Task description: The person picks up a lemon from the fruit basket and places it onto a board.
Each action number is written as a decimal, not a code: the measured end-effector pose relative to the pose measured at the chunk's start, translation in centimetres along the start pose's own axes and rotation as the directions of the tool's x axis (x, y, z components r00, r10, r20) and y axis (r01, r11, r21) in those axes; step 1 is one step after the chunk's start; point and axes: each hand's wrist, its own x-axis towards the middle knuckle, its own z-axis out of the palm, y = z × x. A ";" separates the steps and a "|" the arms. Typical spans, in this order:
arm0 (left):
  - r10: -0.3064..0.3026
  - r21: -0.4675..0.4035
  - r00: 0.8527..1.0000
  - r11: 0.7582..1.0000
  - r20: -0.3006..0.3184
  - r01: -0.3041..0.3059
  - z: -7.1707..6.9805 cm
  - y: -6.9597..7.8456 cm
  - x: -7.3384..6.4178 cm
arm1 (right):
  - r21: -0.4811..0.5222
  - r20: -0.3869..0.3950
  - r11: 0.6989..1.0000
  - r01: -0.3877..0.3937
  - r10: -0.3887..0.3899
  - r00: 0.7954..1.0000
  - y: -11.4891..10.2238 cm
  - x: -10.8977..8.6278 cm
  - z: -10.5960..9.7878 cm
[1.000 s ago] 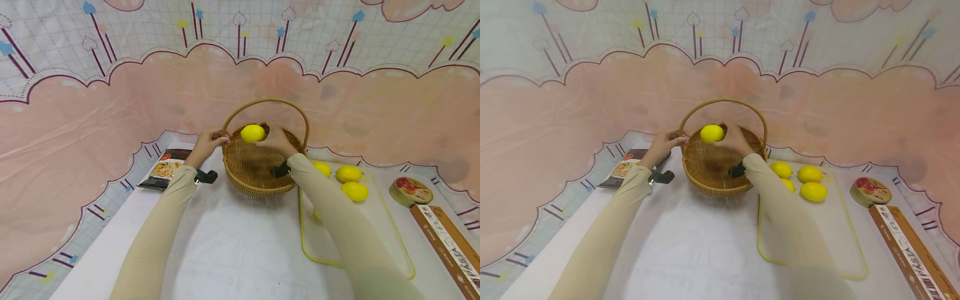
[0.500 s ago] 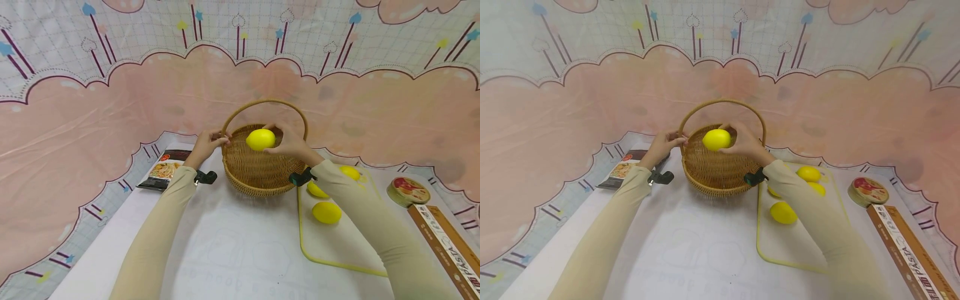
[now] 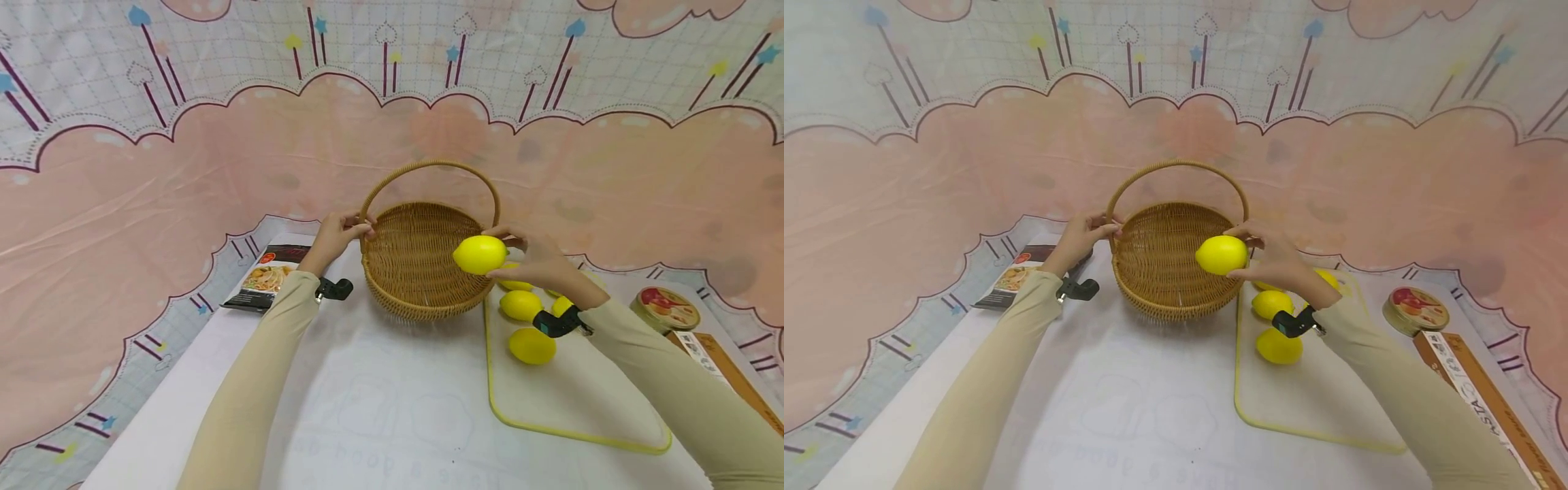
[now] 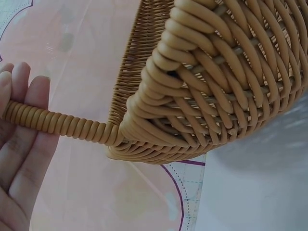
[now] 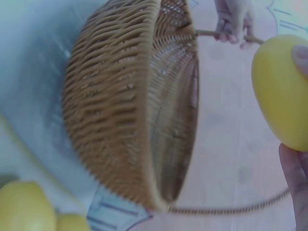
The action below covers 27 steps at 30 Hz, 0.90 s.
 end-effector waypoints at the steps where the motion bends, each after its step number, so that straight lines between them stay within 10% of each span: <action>1: 0.001 -0.001 1.000 1.000 0.001 -0.001 0.0 0.0 0.0 | -0.006 -0.010 1.000 -0.002 0.002 1.000 0.1 -0.6 -0.3; 27: 0.017 -0.029 1.000 0.999 0.016 -0.017 -0.3 -0.3 0.6 | -0.049 -0.096 0.988 -0.144 0.139 0.986 7.7 -14.8 -4.3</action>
